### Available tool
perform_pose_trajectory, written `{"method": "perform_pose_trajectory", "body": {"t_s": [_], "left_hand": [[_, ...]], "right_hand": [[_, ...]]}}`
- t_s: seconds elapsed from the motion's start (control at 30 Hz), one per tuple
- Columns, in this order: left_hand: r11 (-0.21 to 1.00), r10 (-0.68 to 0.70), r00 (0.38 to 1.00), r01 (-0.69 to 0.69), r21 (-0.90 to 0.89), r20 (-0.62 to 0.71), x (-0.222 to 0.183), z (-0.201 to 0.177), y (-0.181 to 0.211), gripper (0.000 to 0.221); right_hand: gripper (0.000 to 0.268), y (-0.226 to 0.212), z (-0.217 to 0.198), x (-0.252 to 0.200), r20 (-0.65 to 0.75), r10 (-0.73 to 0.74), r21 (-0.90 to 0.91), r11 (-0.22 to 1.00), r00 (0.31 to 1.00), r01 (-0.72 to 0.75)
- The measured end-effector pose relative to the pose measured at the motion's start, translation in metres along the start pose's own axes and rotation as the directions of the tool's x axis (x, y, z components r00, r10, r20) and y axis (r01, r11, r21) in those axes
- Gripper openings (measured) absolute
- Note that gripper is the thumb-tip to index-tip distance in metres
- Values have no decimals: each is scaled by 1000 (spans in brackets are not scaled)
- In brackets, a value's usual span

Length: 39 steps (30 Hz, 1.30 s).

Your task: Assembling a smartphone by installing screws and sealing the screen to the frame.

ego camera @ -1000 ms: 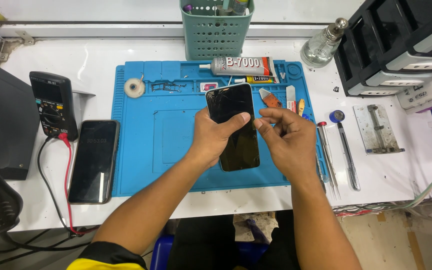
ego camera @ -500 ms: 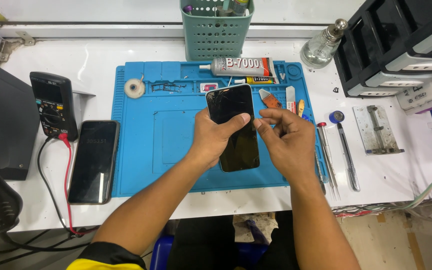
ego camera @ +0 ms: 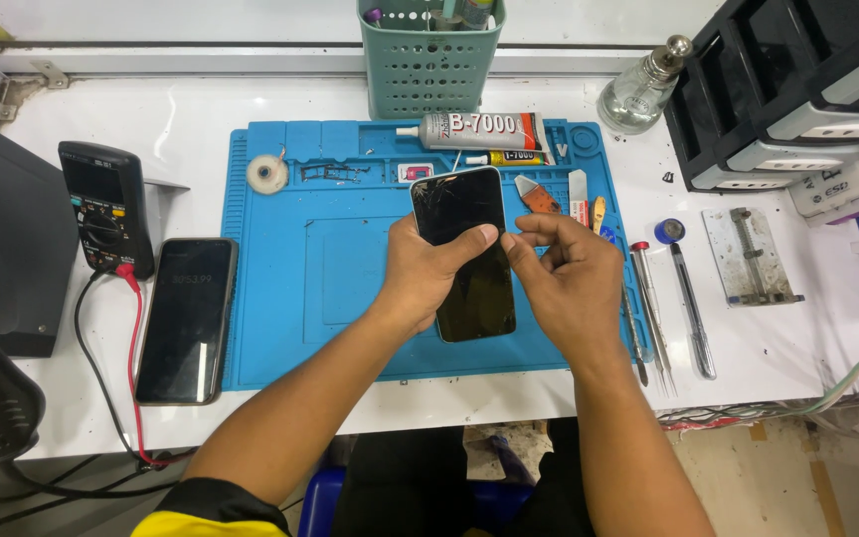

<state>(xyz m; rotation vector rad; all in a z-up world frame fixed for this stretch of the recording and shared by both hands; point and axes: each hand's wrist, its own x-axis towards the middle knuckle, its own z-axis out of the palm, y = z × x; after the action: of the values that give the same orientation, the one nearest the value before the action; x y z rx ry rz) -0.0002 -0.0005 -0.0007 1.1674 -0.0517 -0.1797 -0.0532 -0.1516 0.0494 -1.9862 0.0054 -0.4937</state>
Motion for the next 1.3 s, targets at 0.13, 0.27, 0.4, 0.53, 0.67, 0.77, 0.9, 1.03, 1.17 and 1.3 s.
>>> {"method": "perform_pose_trajectory", "body": {"t_s": [0.13,0.27,0.4,0.53,0.67,0.77,0.9,1.03,1.17,1.3], "left_hand": [[1000,-23,1000,23,12,12,-1,0,4,32],[998,-55,998,55,12,30,0,4,11,30],[987,-160,986,160,-1,38,-2,6,13,28],[982,-190,982,190,-6,13,0,6,16,28],[976,-217,976,216,-35,-20,1,5,23,28],[972,-228,974,227,-55,-17,2,6,23,27],[963,-259,966,258,-75,-12,0,9,27,26],[957,-267,964,266,-111,11,0,9,23,28],[954,-272,956,284,-102,111,-2,10,21,35],[926,-317,930,346,-151,184,-7,12,23,28]], "right_hand": [[16,0,1,1,-6,-2,-16,1000,1000,2],[16,10,1,2,8,-10,-3,1000,1000,10],[12,13,0,6,50,3,37,999,999,-5],[12,20,-4,9,111,23,32,999,994,-27],[23,9,-6,11,189,83,81,992,978,-99],[26,9,-9,13,226,116,111,983,967,-144],[31,22,-13,13,273,140,166,968,952,-190],[32,33,-16,17,303,136,258,941,943,-219],[21,50,-17,13,344,132,425,861,930,-280],[13,53,-14,9,384,149,542,762,911,-353]]}}
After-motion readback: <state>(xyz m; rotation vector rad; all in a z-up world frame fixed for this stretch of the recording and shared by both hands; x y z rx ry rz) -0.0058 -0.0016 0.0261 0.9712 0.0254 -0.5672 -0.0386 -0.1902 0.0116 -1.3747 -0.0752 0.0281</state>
